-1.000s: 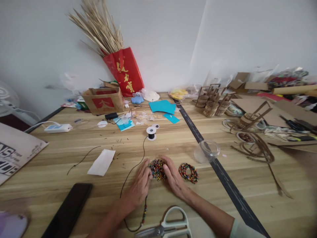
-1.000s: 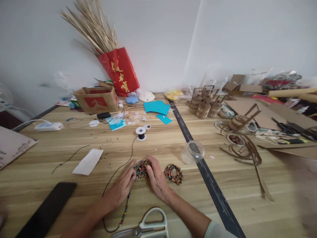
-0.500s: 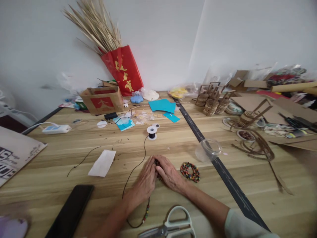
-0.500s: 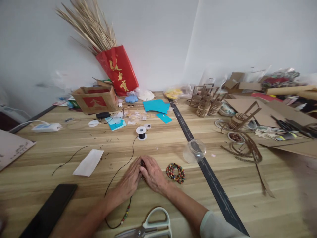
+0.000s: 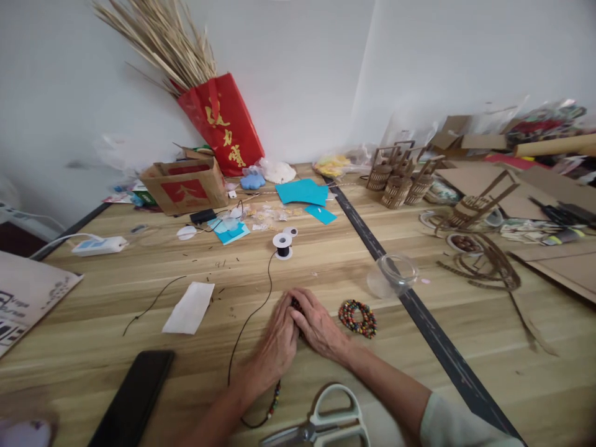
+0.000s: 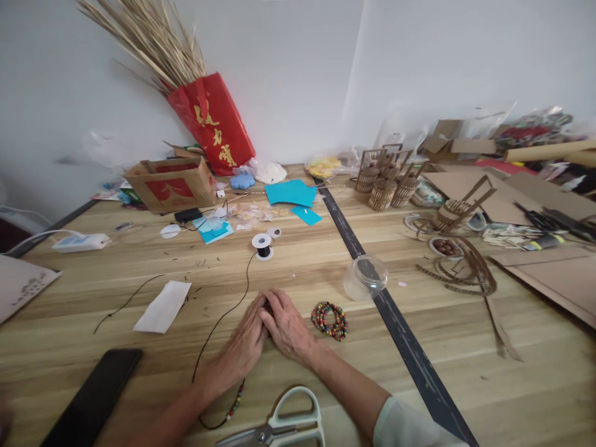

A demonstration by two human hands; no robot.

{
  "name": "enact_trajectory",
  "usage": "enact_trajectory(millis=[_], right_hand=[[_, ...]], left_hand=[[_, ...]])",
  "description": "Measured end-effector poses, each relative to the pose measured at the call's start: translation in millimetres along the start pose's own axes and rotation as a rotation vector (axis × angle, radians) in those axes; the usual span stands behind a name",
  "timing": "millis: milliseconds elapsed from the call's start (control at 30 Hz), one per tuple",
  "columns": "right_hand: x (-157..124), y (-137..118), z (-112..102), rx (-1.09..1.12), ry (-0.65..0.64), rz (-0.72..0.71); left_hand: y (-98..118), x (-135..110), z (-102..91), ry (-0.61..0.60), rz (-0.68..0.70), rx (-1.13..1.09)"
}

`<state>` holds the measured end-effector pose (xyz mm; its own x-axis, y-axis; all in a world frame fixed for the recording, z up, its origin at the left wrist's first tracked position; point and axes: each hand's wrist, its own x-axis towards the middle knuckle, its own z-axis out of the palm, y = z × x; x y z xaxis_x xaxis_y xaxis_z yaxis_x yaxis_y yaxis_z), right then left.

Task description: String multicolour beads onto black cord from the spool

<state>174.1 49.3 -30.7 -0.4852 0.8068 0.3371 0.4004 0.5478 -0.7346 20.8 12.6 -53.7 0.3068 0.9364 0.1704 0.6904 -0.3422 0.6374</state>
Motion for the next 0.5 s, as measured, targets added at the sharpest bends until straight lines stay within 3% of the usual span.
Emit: enact_trajectory(millis=[133, 367, 500], right_hand=[[1, -1, -4, 0.072, 0.007, -0.007], [3, -1, -9, 0.15, 0.011, 0.018], [1, 4, -5, 0.163, 0.047, 0.044]], left_hand=[[6, 4, -7.6, -0.004, -0.043, -0.063], [20, 6, -38.4, -0.027, -0.145, -0.267], [29, -3, -50.9, 0.04, -0.154, -0.338]])
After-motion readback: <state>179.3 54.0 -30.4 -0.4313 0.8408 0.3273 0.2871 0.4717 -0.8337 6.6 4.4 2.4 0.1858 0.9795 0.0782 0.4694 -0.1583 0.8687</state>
